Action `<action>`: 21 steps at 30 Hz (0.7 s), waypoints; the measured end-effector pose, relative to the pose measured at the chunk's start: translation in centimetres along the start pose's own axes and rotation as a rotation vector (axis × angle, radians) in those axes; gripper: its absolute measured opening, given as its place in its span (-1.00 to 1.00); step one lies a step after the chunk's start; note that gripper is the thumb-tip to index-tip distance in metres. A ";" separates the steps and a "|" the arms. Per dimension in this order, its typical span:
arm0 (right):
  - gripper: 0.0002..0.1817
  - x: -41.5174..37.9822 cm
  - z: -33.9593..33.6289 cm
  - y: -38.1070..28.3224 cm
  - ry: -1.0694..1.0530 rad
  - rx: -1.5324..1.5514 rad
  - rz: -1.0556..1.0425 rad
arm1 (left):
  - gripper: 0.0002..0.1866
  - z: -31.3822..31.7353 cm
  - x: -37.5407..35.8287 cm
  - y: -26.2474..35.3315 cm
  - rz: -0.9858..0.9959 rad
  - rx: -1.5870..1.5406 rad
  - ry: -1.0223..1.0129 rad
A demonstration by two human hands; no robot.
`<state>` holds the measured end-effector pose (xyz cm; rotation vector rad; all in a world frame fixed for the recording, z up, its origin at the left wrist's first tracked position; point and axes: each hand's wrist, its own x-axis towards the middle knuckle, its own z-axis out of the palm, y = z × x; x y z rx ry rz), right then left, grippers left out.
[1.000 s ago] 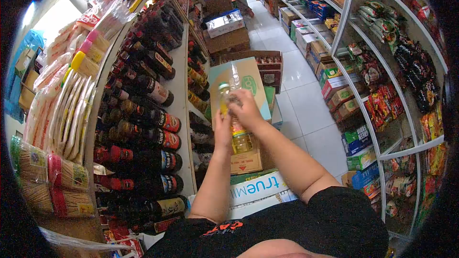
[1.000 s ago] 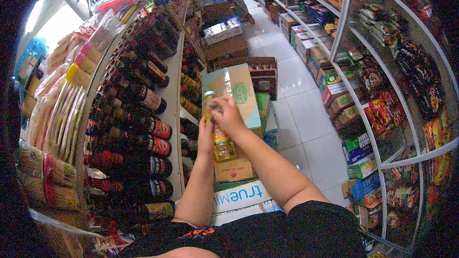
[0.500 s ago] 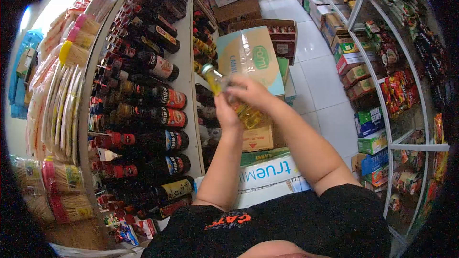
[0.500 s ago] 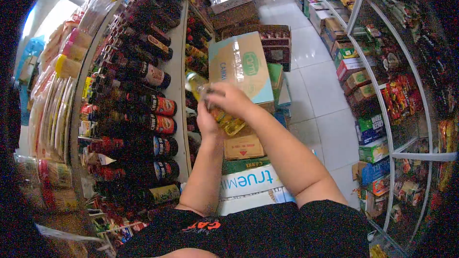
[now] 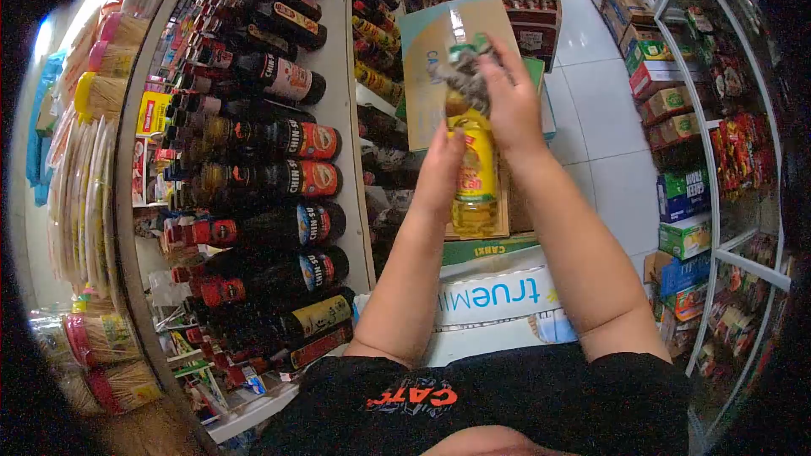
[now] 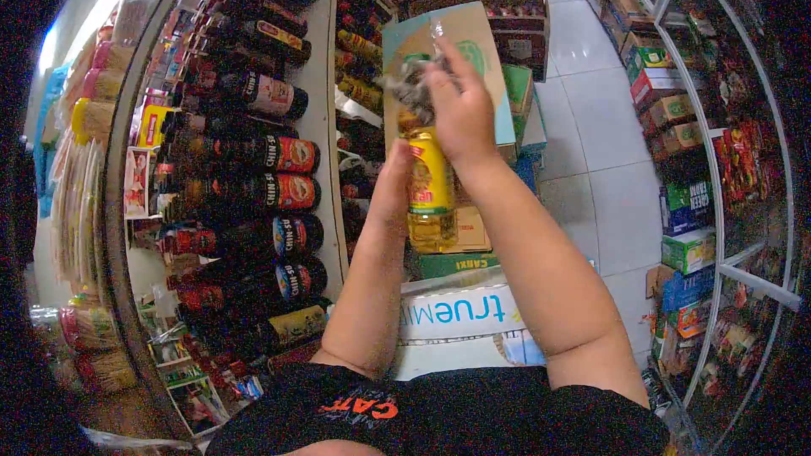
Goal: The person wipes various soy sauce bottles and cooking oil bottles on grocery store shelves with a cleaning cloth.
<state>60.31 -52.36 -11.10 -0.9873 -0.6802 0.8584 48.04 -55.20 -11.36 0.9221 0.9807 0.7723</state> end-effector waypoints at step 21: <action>-0.67 -1.6 0.9 1.1 -0.536 -0.453 -0.003 | -0.66 -2.2 2.1 -1.1 0.152 -0.517 0.272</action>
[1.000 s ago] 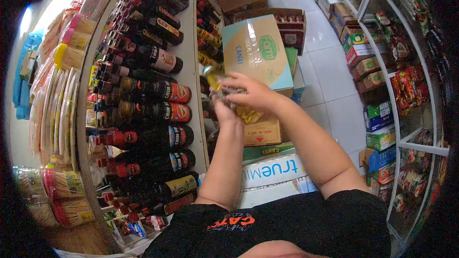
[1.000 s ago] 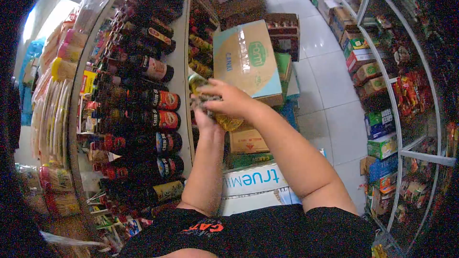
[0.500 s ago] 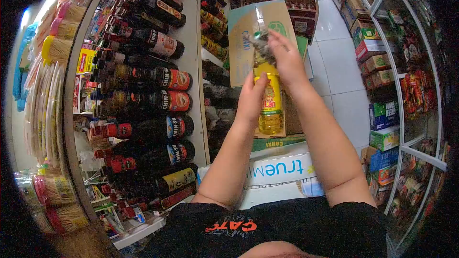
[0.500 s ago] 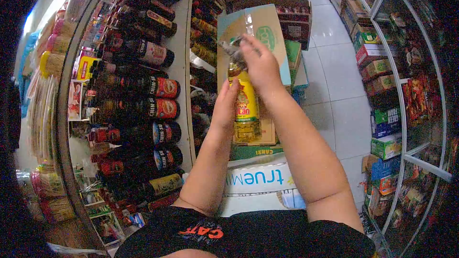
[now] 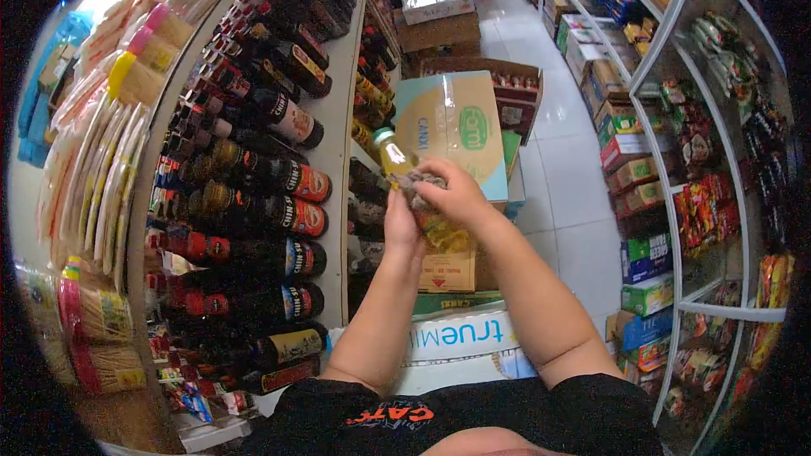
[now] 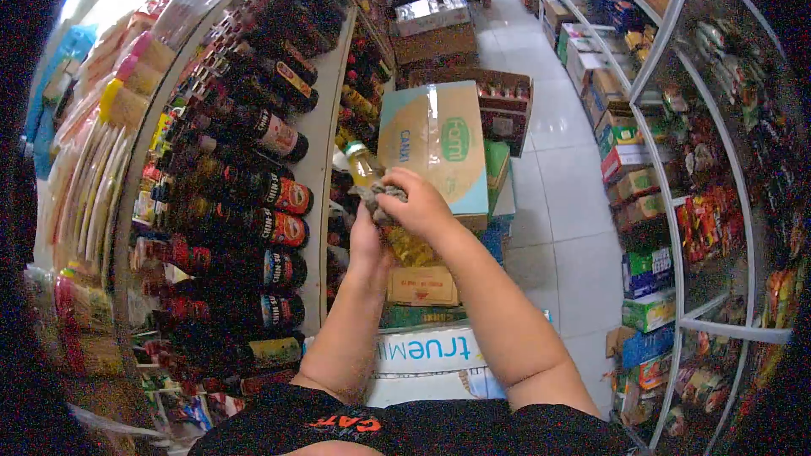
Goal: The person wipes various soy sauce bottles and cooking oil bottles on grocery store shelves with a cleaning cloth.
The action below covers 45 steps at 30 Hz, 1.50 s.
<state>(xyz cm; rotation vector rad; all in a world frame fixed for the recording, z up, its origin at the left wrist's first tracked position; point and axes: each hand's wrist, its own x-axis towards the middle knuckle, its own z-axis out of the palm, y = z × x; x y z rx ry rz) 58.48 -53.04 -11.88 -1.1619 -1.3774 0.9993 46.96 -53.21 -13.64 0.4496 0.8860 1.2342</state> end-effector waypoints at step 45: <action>-0.52 -0.8 7.8 14.4 -0.571 0.094 0.544 | -0.21 -0.2 -47.3 -3.7 0.804 0.156 0.403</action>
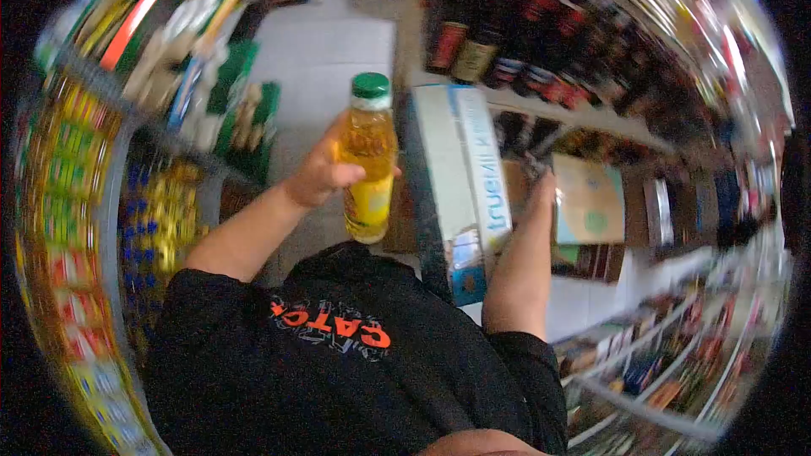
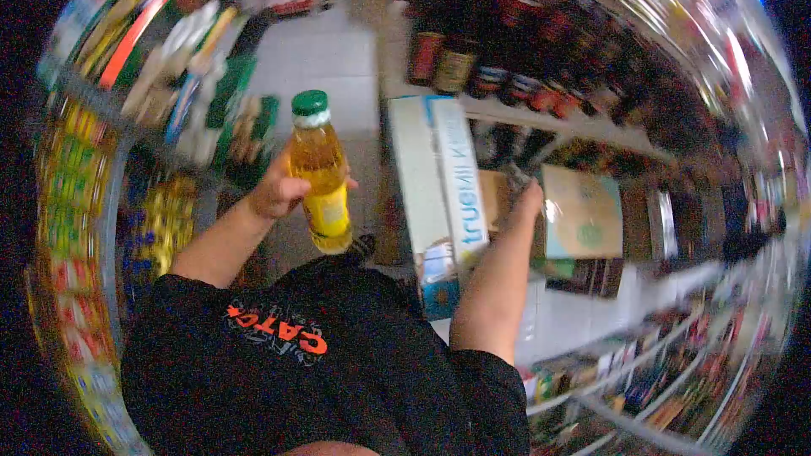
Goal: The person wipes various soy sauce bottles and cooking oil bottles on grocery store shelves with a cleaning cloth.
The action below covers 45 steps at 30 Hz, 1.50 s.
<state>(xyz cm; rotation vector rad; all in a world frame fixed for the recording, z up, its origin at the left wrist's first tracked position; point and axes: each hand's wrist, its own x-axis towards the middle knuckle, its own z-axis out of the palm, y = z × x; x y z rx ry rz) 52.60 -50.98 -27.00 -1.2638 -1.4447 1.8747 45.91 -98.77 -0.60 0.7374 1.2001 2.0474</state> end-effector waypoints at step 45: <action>-0.57 -20.1 10.4 -5.9 0.348 -1.392 -0.796 | -0.16 -56.0 -29.7 -12.1 -0.598 0.859 1.771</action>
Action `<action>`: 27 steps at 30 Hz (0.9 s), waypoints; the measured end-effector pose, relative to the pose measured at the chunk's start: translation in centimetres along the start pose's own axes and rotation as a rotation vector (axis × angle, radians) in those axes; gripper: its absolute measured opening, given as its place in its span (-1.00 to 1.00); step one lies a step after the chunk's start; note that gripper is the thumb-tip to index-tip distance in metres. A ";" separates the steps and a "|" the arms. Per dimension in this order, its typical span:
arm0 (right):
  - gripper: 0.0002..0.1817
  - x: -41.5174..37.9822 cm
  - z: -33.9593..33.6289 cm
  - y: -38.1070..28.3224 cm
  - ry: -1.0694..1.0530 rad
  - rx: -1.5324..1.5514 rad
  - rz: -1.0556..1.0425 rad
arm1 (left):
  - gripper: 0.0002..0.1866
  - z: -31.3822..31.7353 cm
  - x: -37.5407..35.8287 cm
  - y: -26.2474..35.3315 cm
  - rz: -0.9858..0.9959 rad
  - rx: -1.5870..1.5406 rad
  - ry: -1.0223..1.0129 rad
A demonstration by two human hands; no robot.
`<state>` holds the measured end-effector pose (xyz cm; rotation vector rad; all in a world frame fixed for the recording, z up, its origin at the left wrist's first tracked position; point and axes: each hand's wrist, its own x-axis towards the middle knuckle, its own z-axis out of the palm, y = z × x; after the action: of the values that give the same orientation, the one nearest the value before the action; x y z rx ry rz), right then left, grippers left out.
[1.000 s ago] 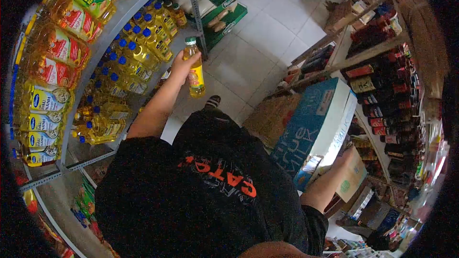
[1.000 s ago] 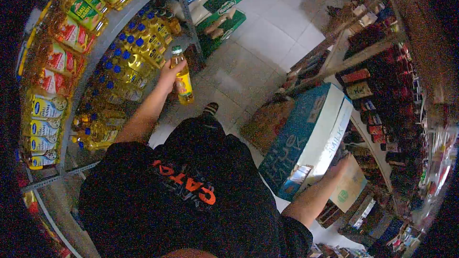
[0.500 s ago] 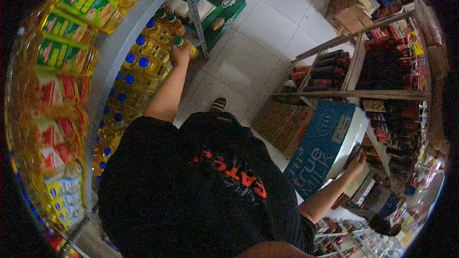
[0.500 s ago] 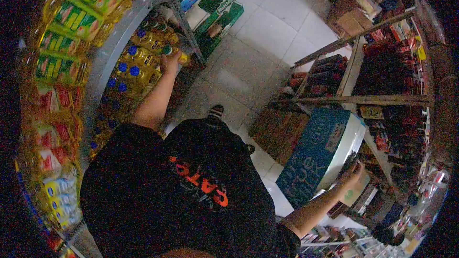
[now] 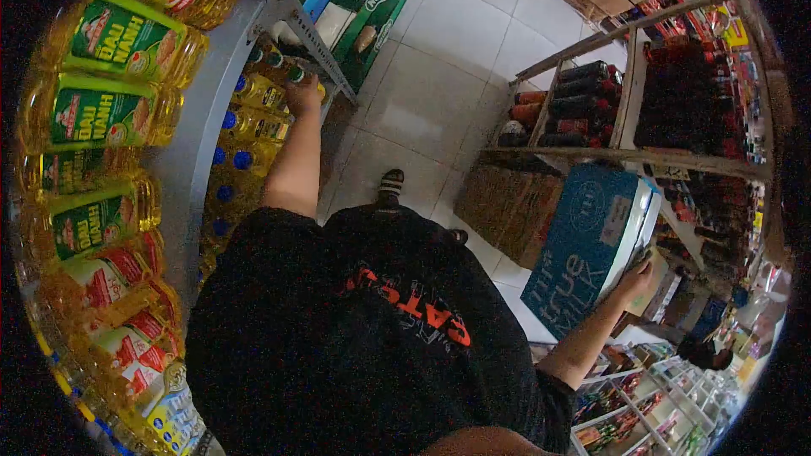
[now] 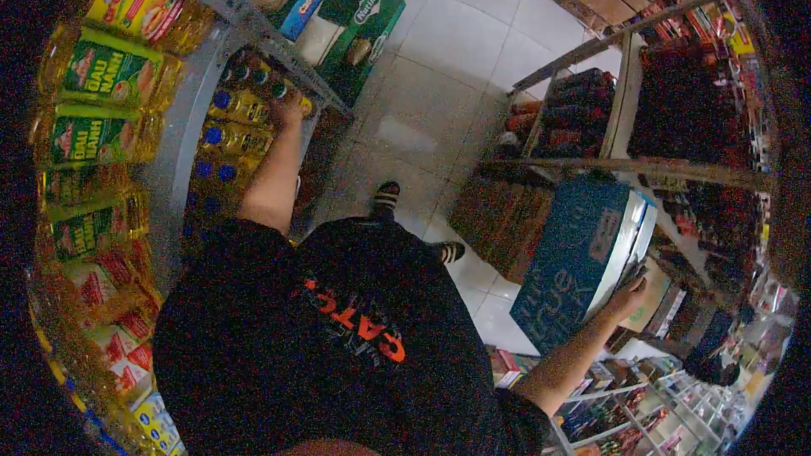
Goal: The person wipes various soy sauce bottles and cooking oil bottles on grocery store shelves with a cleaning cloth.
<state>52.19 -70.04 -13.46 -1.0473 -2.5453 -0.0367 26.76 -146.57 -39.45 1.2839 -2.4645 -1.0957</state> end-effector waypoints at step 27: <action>-0.58 -1.5 -1.8 -1.7 -0.032 0.305 0.136 | -0.44 -0.5 -20.0 4.9 0.156 0.426 -0.268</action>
<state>52.62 -72.52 -12.16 -1.0997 -2.4001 0.3953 36.20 -129.80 -32.11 1.0660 -3.0640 -0.7731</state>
